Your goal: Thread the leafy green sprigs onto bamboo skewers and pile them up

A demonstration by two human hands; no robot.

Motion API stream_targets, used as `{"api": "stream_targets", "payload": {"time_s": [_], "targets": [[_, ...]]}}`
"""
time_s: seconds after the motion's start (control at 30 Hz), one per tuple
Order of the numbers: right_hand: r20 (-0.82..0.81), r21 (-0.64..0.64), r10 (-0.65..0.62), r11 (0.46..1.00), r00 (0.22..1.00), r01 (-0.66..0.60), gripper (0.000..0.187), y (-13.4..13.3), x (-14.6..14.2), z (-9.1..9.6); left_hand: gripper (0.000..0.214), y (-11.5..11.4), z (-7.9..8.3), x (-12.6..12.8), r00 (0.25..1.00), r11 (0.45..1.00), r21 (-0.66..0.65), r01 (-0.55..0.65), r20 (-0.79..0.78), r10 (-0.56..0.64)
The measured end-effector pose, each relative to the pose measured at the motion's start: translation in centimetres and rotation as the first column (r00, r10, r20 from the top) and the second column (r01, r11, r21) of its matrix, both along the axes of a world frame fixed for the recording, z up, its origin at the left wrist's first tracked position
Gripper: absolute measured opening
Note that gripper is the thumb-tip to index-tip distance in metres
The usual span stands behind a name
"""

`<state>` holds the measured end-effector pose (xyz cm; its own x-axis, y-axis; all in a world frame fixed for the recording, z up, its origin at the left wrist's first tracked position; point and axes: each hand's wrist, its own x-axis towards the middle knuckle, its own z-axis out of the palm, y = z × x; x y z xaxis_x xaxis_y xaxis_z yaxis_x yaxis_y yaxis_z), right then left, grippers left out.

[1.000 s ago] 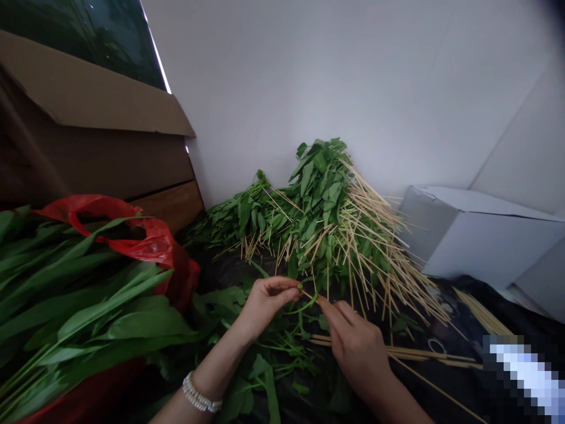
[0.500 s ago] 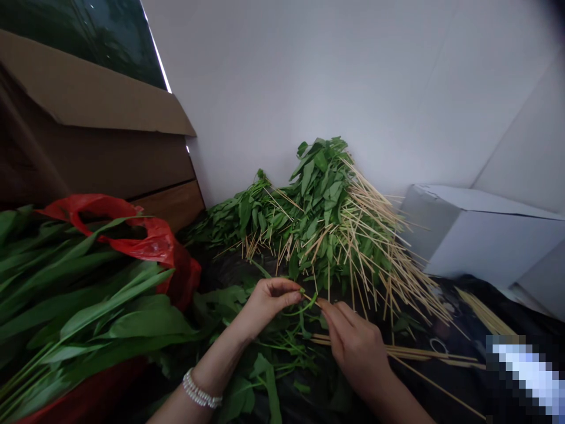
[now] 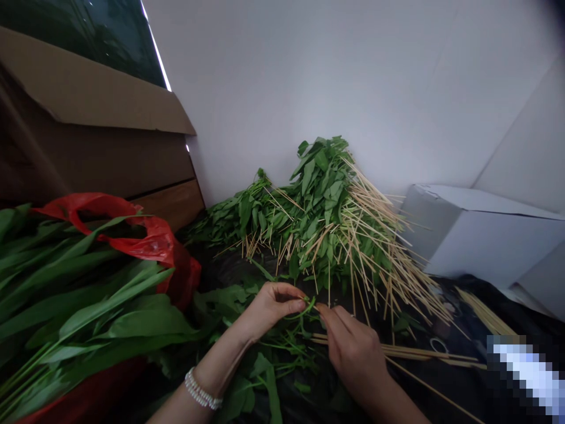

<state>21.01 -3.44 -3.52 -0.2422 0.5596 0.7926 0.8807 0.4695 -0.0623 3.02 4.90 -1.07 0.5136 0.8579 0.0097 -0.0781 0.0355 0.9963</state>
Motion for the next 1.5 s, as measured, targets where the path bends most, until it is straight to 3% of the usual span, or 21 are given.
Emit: {"api": "stream_targets", "payload": {"time_s": [0.13, 0.23, 0.3, 0.33, 0.43, 0.5, 0.73, 0.87, 0.93, 1.03, 1.1, 1.17, 1.23, 1.3, 1.5], "targets": [[-0.011, -0.044, 0.038, 0.998, 0.999, -0.038, 0.026, -0.2, -0.4, 0.3, 0.029, 1.1, 1.0, -2.0, 0.987, 0.986, 0.077, 0.145, -0.080, -0.139], [-0.012, -0.099, 0.121, 0.988, 0.993, -0.121, 0.022, -0.6, -1.0, 0.4, 0.026, 2.1, 1.2, -2.9, 0.993, 0.967, 0.253, -0.017, -0.109, 0.046], [0.020, -0.143, 0.185, 0.973, 0.983, -0.180, 0.021, -0.8, -1.4, 0.2, 0.022, 2.5, 0.6, -2.8, 0.965, 0.882, 0.463, -0.092, -0.175, 0.193], [0.043, -0.165, 0.210, 0.966, 0.977, -0.200, 0.021, -0.9, -1.6, 0.1, 0.024, 2.6, 0.2, -2.5, 0.942, 0.815, 0.576, -0.056, -0.241, 0.235], [0.086, -0.201, 0.238, 0.955, 0.967, -0.218, 0.020, -1.1, -2.0, -0.3, 0.030, 2.5, -0.8, -1.7, 0.842, 0.607, 0.769, 0.202, -0.453, 0.293], [0.103, -0.205, 0.248, 0.953, 0.963, -0.224, 0.019, -1.1, -2.0, -0.5, 0.033, 2.2, -1.1, -1.4, 0.789, 0.549, 0.777, 0.309, -0.531, 0.308], [0.123, -0.196, 0.239, 0.957, 0.963, -0.212, 0.020, -1.2, -2.1, -0.3, 0.031, 1.7, -1.2, -1.5, 0.687, 0.530, 0.726, 0.438, -0.651, 0.323], [0.105, -0.182, 0.230, 0.961, 0.968, -0.208, 0.022, -1.1, -2.1, -0.3, 0.018, 1.8, -1.7, -1.1, 0.645, 0.523, 0.743, 0.417, -0.648, 0.406], [0.096, -0.146, 0.210, 0.970, 0.973, -0.195, 0.023, -0.9, -1.9, -0.3, 0.011, 1.9, -1.6, -1.0, 0.687, 0.524, 0.788, 0.322, -0.576, 0.444], [0.077, -0.080, 0.137, 0.988, 0.988, -0.131, 0.025, -0.5, -1.2, -0.1, 0.006, 1.9, -0.7, -1.2, 0.817, 0.569, 0.821, 0.042, -0.356, 0.453], [0.029, -0.054, 0.074, 0.996, 0.997, -0.072, 0.026, -0.2, -0.6, 0.0, 0.009, 1.8, 0.2, -1.3, 0.888, 0.667, 0.727, -0.161, -0.189, 0.419], [-0.031, -0.041, 0.028, 0.999, 0.999, -0.029, 0.028, 0.0, -0.1, 0.2, 0.015, 1.6, 0.8, -1.5, 0.931, 0.792, 0.545, -0.277, -0.051, 0.361], [-0.081, -0.042, 0.008, 0.999, 0.997, -0.011, 0.030, 0.1, 0.2, 0.3, 0.023, 1.4, 1.2, -1.5, 0.956, 0.887, 0.362, -0.285, 0.036, 0.293], [-0.111, -0.048, 0.007, 0.999, 0.994, -0.012, 0.032, 0.1, 0.3, 0.3, 0.028, 1.1, 1.1, -1.3, 0.970, 0.942, 0.231, -0.242, 0.068, 0.233], [-0.110, -0.044, 0.035, 0.998, 0.993, -0.040, 0.034, 0.0, 0.3, 0.0, 0.030, 0.5, 0.5, -0.6, 0.986, 0.984, 0.076, -0.160, 0.056, 0.156]]}}
